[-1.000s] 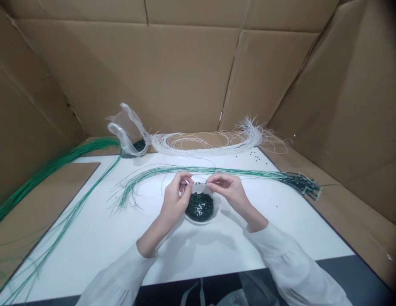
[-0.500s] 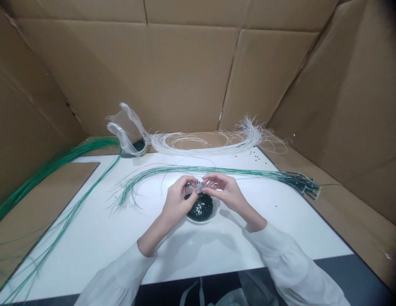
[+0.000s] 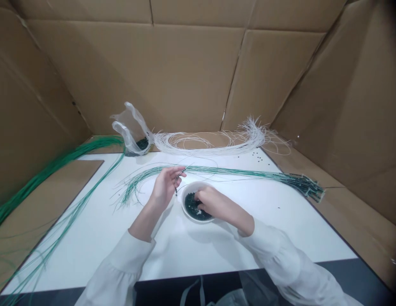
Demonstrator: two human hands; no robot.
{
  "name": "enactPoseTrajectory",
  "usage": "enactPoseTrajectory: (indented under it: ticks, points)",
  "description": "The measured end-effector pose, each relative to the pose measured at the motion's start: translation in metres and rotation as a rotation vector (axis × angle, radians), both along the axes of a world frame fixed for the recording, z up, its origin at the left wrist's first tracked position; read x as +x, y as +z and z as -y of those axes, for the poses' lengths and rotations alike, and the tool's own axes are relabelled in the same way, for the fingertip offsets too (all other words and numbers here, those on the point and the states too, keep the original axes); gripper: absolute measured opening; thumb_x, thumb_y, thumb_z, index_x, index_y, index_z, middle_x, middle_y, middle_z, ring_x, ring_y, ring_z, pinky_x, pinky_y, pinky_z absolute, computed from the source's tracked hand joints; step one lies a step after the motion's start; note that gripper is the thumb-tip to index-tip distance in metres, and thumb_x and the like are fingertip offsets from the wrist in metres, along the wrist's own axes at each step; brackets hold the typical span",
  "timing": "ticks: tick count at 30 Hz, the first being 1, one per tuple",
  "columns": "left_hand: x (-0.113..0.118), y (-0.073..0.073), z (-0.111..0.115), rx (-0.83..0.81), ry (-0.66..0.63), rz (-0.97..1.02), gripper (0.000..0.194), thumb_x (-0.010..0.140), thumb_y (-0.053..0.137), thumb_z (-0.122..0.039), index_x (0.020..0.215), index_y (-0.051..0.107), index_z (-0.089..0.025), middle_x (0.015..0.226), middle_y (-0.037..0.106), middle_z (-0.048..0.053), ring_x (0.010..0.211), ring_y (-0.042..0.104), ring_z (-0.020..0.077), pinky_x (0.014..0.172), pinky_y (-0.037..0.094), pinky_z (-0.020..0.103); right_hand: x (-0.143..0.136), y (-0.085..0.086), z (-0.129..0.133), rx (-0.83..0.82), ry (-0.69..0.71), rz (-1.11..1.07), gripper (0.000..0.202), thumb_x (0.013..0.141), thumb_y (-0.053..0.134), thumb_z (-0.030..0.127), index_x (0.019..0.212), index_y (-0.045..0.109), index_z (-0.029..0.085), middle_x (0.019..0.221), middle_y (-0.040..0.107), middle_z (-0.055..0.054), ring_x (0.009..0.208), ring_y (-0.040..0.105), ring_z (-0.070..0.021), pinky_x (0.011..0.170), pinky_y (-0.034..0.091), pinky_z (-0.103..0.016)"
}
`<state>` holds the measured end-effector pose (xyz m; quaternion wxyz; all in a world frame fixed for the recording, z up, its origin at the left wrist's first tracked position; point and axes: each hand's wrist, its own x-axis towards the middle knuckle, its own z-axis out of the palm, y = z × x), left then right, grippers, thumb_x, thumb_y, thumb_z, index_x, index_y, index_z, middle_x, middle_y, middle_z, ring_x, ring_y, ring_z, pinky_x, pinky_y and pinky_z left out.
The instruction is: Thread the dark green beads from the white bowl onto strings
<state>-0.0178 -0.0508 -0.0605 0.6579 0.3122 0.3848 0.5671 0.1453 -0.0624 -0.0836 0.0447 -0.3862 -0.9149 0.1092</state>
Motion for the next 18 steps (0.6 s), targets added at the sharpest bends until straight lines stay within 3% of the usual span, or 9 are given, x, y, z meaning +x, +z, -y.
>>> enactPoseTrajectory:
  ticks: [3,9,13,18]
  points:
    - [-0.006,0.003,-0.002,-0.056,0.006,0.078,0.029,0.068,0.047,-0.028,0.079,0.062,-0.006,0.066,0.058,0.007,0.052,0.045,0.0079,0.047,0.033,0.018,-0.001,-0.002,-0.001,-0.003,-0.016,0.010,0.017,0.071,0.053,0.006,0.059,0.062,0.013,0.060,0.061,-0.005,0.056,0.053,-0.0145,0.052,0.035,-0.023]
    - [-0.011,0.000,-0.007,-0.035,0.057,0.059,0.023,0.064,0.057,-0.026,0.077,0.062,-0.008,0.065,0.056,0.004,0.048,0.041,0.0048,0.044,0.030,0.017,0.001,0.008,0.001,-0.080,-0.126,-0.045,0.012,0.070,0.059,0.011,0.060,0.064,0.015,0.060,0.063,-0.004,0.056,0.056,-0.0147,0.051,0.035,-0.022]
    - [-0.008,-0.006,-0.007,0.038,0.061,-0.064,0.021,0.060,0.067,-0.024,0.076,0.062,-0.010,0.063,0.051,-0.001,0.045,0.034,0.0009,0.042,0.023,0.016,0.008,0.013,-0.003,-0.227,-0.126,-0.314,0.009,0.070,0.060,0.010,0.068,0.067,0.016,0.063,0.066,-0.001,0.060,0.060,-0.0127,0.059,0.043,-0.020]
    - [-0.005,-0.007,-0.004,0.050,0.007,-0.106,0.023,0.064,0.065,-0.029,0.076,0.062,-0.010,0.059,0.048,-0.002,0.043,0.030,0.0011,0.041,0.019,0.017,0.026,0.010,-0.012,-0.325,-0.268,-0.725,0.008,0.070,0.060,0.016,0.074,0.066,0.014,0.071,0.068,-0.004,0.067,0.064,-0.0153,0.065,0.049,-0.023]
